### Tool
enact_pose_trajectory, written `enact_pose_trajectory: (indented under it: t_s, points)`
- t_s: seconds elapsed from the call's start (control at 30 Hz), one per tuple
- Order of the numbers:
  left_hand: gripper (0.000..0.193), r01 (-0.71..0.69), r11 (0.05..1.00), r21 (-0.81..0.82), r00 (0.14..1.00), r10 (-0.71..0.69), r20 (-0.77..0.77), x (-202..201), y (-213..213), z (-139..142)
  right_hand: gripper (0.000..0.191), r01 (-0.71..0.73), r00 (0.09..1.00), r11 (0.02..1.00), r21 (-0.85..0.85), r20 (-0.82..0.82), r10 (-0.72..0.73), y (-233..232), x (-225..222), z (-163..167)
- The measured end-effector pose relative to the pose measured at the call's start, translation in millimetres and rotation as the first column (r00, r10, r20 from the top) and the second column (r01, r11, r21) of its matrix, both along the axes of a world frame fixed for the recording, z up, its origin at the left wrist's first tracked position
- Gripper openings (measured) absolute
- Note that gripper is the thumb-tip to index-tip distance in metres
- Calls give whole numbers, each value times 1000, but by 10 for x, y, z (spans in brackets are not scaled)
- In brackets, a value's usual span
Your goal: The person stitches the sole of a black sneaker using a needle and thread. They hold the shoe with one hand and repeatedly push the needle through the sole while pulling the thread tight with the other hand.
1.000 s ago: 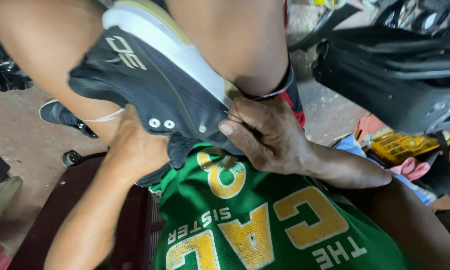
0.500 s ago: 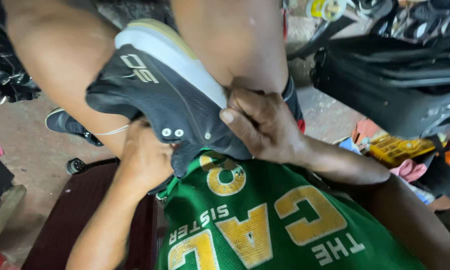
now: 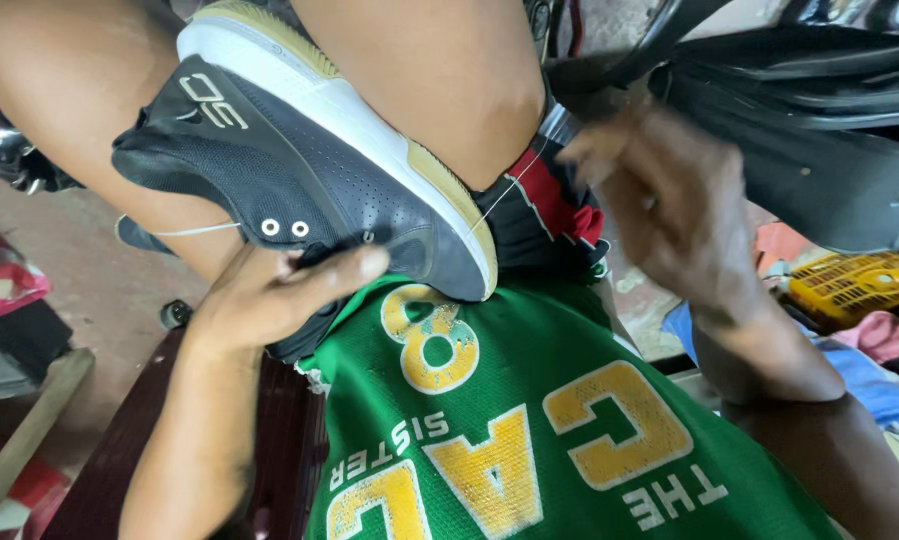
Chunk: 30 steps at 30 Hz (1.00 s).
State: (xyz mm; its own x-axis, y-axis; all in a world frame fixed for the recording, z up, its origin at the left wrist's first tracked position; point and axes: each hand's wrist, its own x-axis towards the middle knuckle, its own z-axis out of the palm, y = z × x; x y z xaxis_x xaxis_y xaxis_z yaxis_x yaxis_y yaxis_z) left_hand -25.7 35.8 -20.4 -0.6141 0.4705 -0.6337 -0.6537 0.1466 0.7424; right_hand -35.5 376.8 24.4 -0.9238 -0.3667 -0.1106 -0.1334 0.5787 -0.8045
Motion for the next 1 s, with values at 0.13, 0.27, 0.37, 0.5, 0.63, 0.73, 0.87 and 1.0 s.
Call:
enact_pose_trajectory:
  t_s: [0.13,0.27,0.37,0.5,0.63,0.73,0.87,1.0]
  points:
    - [30,-134,991,27,988,131,79,48,99,-77,30,-68,984,992,-103,156,84,-109,244,-28]
    - [29,-206,977,48,975,201,97,111,96,-156,34,-41,964,994,-104,256,66,-170,365,-107]
    - [28,-214,975,64,973,206,105,130,82,-188,38,-64,965,996,-55,253,75,-171,383,-144]
    - [29,-190,980,61,981,187,58,118,76,-188,38,-75,972,996,-55,220,85,-171,377,-134]
    - [27,-171,983,60,985,169,40,119,80,-182,39,-94,973,996,2,211,92,-185,384,-106]
    - [27,-181,981,74,982,177,58,133,81,-200,40,-118,973,991,59,207,103,-194,390,-102]
    - [26,-196,975,102,979,188,84,134,78,-225,42,-148,975,984,99,180,128,-218,376,-80]
    - [26,-184,979,85,982,179,65,123,100,-183,45,-203,978,954,223,84,189,-279,326,22]
